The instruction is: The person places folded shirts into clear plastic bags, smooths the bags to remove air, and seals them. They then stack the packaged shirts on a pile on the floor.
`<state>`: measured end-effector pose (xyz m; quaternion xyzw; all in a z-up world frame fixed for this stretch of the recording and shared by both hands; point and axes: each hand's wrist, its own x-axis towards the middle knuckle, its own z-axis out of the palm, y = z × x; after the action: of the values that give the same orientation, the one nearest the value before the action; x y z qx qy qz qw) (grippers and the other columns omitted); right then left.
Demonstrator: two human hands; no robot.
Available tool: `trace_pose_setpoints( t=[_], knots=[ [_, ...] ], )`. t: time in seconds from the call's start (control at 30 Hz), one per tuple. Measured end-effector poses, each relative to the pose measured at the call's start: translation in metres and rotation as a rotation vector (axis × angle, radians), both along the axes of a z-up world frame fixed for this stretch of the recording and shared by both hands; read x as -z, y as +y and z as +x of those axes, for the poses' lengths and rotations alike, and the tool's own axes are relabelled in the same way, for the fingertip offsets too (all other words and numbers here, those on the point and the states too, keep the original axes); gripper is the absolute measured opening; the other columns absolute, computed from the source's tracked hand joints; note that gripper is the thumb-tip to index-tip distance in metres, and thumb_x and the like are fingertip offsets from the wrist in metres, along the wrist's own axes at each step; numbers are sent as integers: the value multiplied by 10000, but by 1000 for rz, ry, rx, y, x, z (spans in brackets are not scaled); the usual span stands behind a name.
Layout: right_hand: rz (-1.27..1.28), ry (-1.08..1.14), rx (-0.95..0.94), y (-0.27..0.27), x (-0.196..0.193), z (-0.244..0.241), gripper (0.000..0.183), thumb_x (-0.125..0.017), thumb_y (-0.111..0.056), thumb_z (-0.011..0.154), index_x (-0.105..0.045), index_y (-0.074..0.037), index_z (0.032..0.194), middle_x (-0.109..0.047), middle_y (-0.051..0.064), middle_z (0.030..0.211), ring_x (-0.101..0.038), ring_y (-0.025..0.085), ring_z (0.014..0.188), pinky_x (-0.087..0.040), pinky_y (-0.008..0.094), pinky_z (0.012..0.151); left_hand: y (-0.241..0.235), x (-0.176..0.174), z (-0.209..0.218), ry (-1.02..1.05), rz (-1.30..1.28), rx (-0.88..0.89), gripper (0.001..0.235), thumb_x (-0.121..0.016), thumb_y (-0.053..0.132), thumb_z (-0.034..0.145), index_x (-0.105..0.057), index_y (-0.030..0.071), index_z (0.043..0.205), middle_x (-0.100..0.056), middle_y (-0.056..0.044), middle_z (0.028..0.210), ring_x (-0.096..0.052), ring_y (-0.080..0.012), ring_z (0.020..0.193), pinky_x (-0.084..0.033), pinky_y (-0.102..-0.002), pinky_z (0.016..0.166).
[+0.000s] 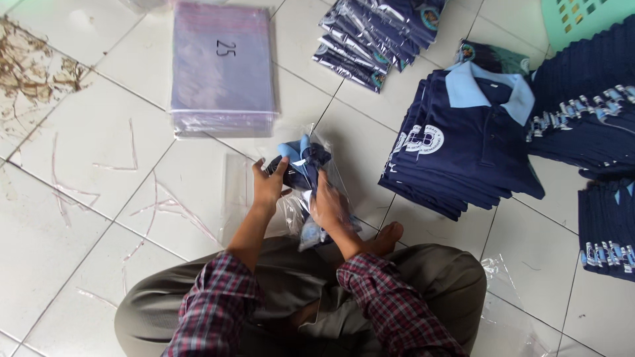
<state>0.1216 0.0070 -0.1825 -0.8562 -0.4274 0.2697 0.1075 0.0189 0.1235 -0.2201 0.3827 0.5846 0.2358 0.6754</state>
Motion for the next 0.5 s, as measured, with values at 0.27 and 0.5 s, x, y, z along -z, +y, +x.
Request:
trace_pose_setpoints(
  t=[0.27,0.5],
  knots=[
    [153,140,167,7,44,18,752,-550,-256,914,-260,-92,1588,-578,358,1333,-597,579,1191,-476,683,1024,-24,-17,-4,19,-39,155,1122,-472,847,902,-290,-50,1552,-569,-312,1396,-622,-477,1251,-535,-581,996],
    [782,94,241,5,69,21,612,-787,-178,836,-543,23,1361,-668,328,1137,-625,517,1125,-510,611,904,-47,-66,-29,17,-17,-33,981,-387,796,954,-331,24,1556,-471,-267,1542,-472,-517,1403,-393,-611,1075]
  ],
)
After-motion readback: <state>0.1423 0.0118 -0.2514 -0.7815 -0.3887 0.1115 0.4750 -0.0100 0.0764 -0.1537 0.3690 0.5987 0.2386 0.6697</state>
